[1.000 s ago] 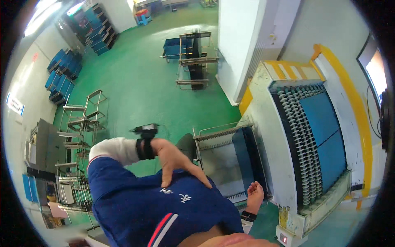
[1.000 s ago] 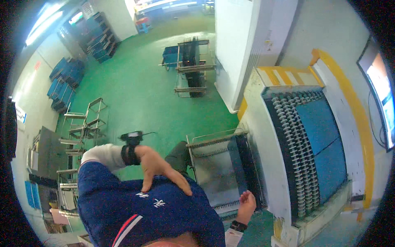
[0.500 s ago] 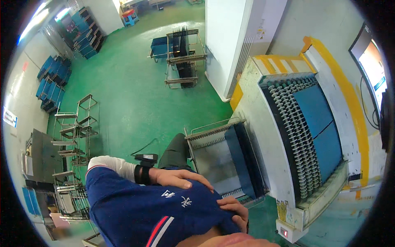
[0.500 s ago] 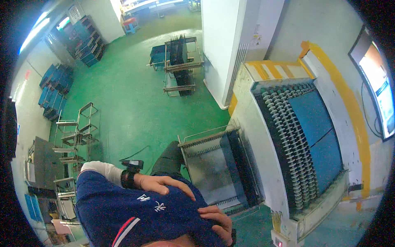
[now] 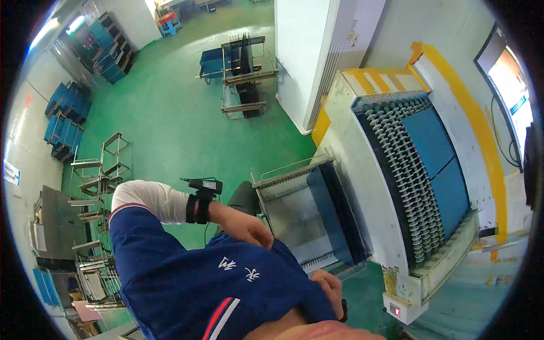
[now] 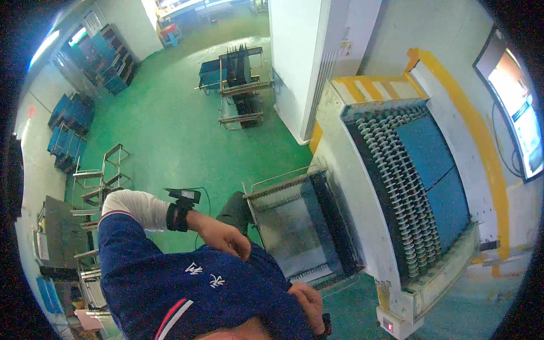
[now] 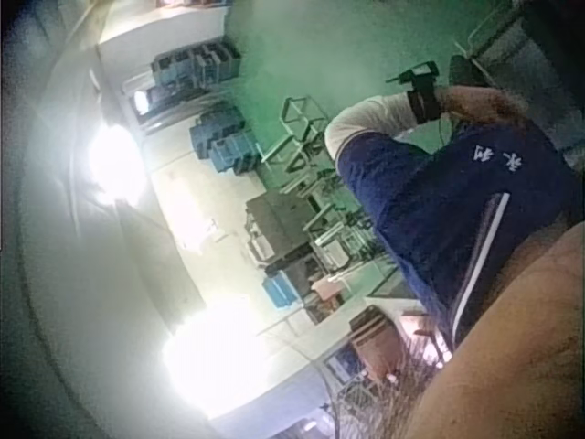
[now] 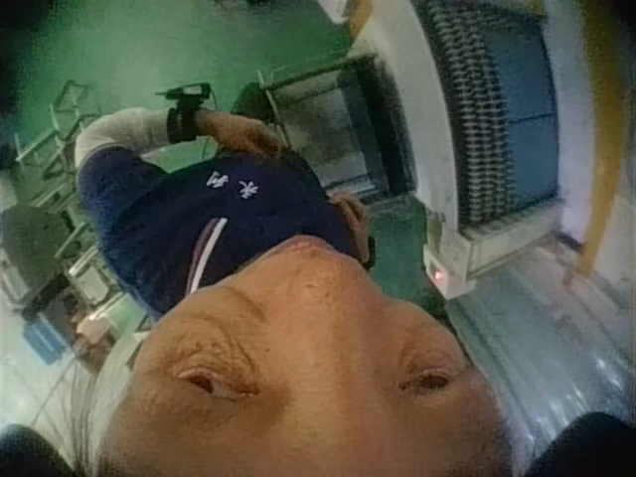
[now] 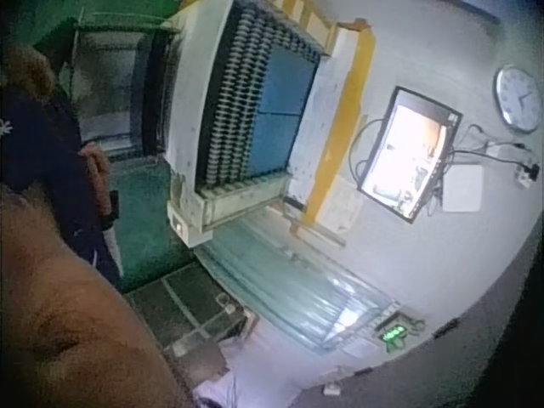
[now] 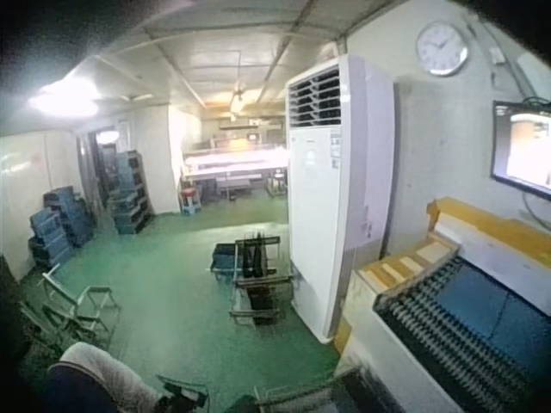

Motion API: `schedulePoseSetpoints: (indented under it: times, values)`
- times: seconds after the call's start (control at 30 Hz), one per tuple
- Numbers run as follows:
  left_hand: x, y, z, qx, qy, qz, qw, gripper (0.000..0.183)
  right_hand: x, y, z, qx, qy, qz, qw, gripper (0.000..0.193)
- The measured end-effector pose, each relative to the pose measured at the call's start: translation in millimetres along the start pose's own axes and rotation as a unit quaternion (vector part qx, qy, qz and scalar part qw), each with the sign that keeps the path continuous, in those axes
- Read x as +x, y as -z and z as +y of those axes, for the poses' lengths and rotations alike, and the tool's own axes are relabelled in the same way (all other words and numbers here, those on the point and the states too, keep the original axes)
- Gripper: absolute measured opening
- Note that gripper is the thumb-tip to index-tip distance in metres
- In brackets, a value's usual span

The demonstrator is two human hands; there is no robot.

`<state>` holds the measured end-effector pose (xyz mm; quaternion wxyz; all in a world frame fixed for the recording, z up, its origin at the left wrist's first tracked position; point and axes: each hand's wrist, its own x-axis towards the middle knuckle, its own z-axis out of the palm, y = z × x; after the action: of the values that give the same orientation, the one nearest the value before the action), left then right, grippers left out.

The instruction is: Picking up blue industrial sheets and feeding them into a roller-based machine.

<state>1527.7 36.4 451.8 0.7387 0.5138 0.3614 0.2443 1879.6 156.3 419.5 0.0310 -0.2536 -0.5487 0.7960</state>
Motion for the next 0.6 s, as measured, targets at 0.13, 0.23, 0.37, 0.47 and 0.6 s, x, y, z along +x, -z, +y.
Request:
schedulePoseSetpoints:
  times: [0.13, 0.23, 0.37, 0.47, 0.6]
  values:
    - [-21, 8, -3, 0.11, 0.06, -0.064, 0.99, 0.027, -3, -14, -22, -0.024, -0.049, -0.003, 0.999, 0.011]
    - [-33, 13, 12, 0.153, 0.103, -0.107, 0.977, 0.03, -11, -8, -14, -0.024, -0.059, -0.035, 0.997, 0.021]
    - [-42, 13, 0, 0.073, 0.162, -0.185, 0.966, 0.036, -20, 6, -7, -0.007, -0.115, -0.101, 0.988, 0.029]
    - [-45, 7, -6, -0.03, 0.143, -0.19, 0.971, 0.04, -17, 13, -7, 0.023, -0.15, -0.142, 0.978, 0.031]
    - [-43, 7, -2, -0.015, 0.152, -0.191, 0.97, 0.036, -13, 19, -3, 0.074, -0.196, -0.173, 0.962, 0.033]
